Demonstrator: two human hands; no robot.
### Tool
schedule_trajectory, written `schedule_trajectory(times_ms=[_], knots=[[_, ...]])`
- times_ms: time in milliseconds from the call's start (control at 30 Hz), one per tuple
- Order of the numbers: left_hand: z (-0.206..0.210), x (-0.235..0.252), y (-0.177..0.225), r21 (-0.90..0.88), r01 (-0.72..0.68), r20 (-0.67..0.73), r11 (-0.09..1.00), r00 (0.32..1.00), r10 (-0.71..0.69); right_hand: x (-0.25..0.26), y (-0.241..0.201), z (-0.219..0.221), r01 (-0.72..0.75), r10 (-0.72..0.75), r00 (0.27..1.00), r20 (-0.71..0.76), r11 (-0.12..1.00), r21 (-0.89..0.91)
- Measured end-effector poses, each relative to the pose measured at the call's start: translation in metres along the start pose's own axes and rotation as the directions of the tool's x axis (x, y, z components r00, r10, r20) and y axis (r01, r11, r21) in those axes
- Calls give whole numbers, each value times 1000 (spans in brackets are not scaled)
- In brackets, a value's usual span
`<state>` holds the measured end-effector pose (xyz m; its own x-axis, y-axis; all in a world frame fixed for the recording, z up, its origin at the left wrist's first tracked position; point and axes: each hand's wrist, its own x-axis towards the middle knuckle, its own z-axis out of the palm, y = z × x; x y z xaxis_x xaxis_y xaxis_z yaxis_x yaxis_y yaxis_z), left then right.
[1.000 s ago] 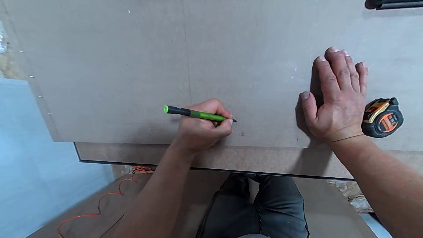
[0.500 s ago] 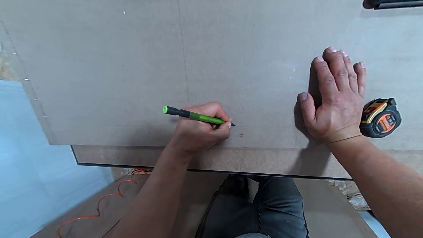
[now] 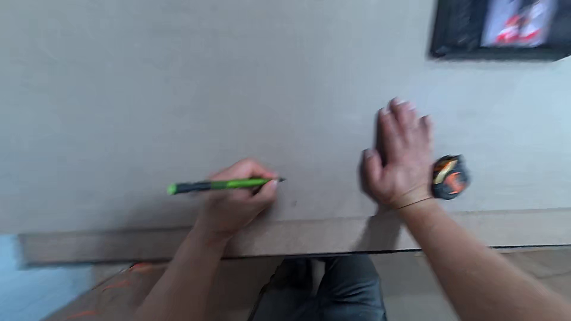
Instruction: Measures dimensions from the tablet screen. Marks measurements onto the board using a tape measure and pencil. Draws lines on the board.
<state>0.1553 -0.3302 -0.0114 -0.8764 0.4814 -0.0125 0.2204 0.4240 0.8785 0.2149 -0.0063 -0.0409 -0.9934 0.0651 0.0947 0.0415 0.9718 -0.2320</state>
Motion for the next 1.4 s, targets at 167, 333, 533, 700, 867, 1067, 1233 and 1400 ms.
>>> schedule_trajectory(times_ms=[167,333,533,700,867,1067,1233,1400], knots=[[3,-1,-17,-141,-4,78,990,997,15,0,-2,-5,-37,37,999,0,999,-19],[3,8,11,-116,-6,119,993,993,20,1,-1,-12,-25,25,999,35,1000,1],[0,7,6,-90,25,146,996,989,-12,1,0,-11,-20,20,999,45,1000,-2],[-2,8,11,-47,33,144,998,989,-26,2,1,-11,-11,11,998,57,1000,0],[-3,7,9,-111,87,132,990,989,-73,1,1,-12,-10,10,998,62,1000,-1],[-4,4,-13,-182,109,117,977,989,-88,1,5,-8,2,-2,1000,25,1000,5],[-7,26,13,0,181,125,984,976,-179,1,7,-8,20,-23,997,72,999,29],[-8,43,5,-61,92,216,994,973,-77,2,8,-7,21,-22,997,70,1000,16]])
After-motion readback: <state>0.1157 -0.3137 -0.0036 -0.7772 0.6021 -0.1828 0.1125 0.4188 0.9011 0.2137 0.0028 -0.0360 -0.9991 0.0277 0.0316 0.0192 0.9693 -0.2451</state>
